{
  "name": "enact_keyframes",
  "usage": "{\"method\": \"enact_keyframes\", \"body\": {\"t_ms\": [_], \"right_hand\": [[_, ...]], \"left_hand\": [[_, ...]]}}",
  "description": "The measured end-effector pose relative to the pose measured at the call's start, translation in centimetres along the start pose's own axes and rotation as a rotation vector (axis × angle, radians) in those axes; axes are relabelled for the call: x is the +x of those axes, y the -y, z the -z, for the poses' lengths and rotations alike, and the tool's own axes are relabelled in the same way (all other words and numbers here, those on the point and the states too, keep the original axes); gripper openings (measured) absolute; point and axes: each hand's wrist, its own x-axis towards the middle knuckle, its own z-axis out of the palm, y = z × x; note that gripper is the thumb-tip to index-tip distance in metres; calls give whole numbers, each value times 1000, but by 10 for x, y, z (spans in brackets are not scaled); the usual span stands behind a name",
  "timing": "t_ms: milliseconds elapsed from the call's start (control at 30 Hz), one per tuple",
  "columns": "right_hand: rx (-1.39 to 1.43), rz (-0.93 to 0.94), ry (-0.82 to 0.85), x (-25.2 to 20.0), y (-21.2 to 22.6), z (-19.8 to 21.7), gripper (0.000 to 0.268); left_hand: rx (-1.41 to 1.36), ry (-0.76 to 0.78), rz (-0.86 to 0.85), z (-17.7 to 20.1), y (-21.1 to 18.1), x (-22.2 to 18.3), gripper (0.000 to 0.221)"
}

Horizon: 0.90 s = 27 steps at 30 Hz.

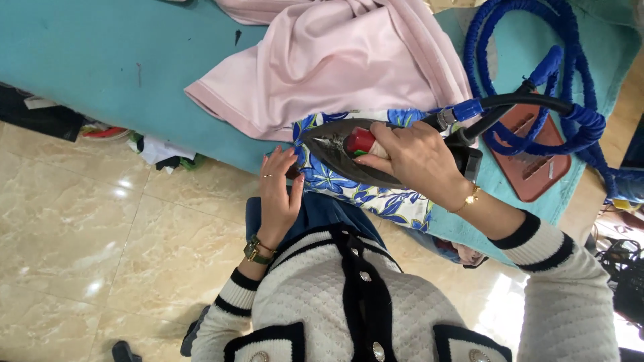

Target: Ironing and pressing pink fabric and floral patterned fabric on a professional pressing table using a steam iron.

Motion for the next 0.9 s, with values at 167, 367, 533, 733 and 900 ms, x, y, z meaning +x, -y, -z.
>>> {"method": "enact_keyframes", "body": {"t_ms": [167,367,533,733,900], "right_hand": [[-37,-52,-54,-30,-22,-5,47],[0,-87,-37,-57,-37,-13,44],[29,-64,-39,-62,-43,-15,44],[201,-73,37,-57,-45,-9,53],[284,-96,57,-50,-43,-2,53]], "left_hand": [[63,-2,-37,-8,5,0,35],[122,-4,-75,-15,2,6,34],[137,21,-120,-26,-11,18,37],[149,24,-79,-27,-7,16,41],[134,25,-50,-23,-15,21,40]]}}
